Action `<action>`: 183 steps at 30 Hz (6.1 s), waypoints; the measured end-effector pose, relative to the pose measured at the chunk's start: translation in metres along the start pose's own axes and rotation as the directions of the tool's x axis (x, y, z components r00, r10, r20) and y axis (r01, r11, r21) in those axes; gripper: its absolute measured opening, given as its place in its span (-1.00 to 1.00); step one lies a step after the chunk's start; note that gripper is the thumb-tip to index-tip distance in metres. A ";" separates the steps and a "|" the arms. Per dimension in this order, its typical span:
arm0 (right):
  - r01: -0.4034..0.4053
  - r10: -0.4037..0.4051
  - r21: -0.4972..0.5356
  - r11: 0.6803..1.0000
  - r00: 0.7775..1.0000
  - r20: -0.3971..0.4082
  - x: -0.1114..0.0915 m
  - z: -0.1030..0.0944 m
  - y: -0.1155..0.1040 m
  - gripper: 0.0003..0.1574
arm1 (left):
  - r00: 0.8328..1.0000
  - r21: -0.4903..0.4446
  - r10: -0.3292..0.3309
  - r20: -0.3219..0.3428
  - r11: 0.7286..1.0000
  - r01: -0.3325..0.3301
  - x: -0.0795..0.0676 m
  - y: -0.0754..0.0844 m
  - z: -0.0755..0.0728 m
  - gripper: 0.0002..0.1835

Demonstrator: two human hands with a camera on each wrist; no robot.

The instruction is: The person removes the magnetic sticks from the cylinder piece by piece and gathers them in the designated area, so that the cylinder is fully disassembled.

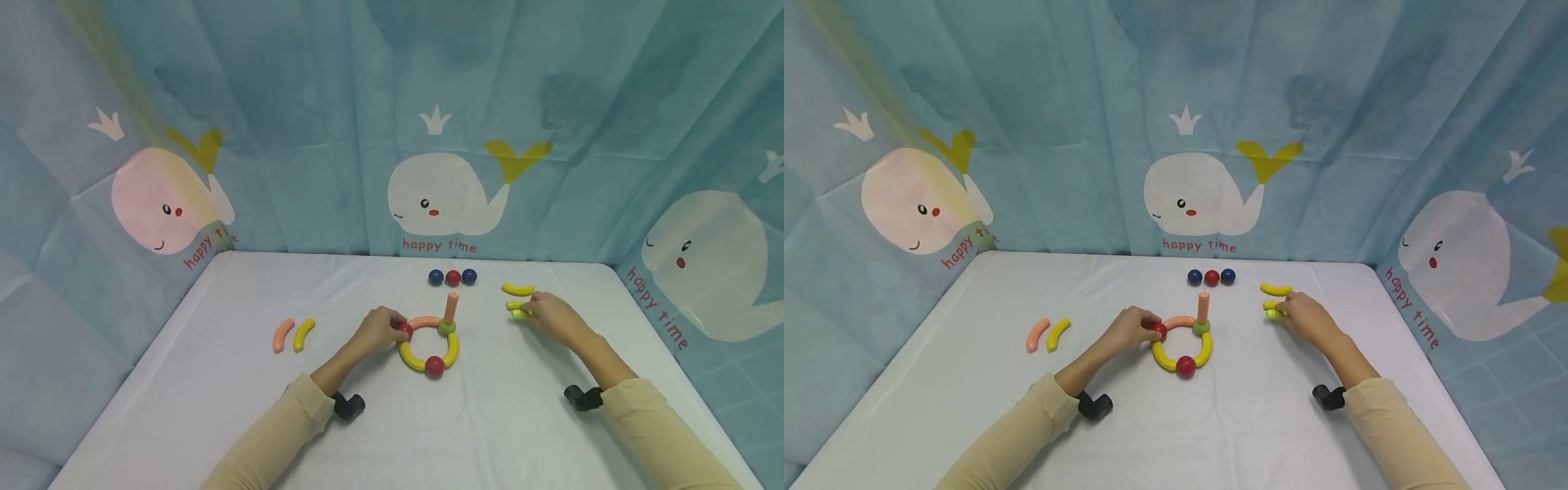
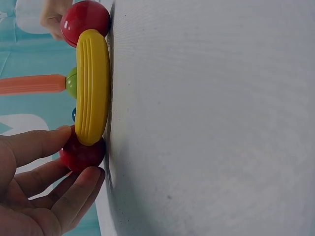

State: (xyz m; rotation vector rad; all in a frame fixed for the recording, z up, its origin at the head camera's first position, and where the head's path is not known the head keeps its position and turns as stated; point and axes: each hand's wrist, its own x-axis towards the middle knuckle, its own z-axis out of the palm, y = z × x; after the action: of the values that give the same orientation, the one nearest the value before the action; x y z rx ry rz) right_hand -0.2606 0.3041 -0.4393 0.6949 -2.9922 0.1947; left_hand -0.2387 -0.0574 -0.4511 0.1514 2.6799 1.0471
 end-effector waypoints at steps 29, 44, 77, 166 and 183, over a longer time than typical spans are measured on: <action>-0.091 0.084 0.145 0.985 0.995 0.056 -0.004 -0.004 -0.008 -0.58 | 1.000 0.009 -0.010 0.004 1.000 0.010 -0.002 0.002 0.000 -0.63; -0.053 0.107 0.546 0.836 0.992 -0.068 0.017 -0.003 -0.063 -0.55 | 0.997 -0.047 0.036 0.062 0.998 -0.033 0.007 0.020 0.002 -0.49; 0.010 0.215 0.829 0.560 0.964 -0.157 0.041 0.028 -0.113 -0.56 | 0.956 0.116 0.221 0.190 0.962 -0.246 0.043 0.046 0.029 -0.67; 0.002 -0.071 0.433 0.901 0.987 0.143 0.064 0.001 -0.117 -0.59 | 0.999 0.040 -0.016 0.037 0.999 0.015 0.005 -0.001 -0.006 -0.66; 0.050 -0.105 0.229 0.972 0.967 0.233 0.101 0.033 -0.161 -0.76 | 0.999 -0.039 -0.026 0.044 0.999 0.028 0.005 -0.001 -0.005 -0.80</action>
State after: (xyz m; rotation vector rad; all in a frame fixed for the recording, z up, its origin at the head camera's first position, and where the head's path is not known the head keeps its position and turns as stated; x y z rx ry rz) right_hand -0.2808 0.1122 -0.4457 0.9202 -3.1992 0.4795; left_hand -0.2450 -0.0600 -0.4492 0.1284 2.6135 1.0763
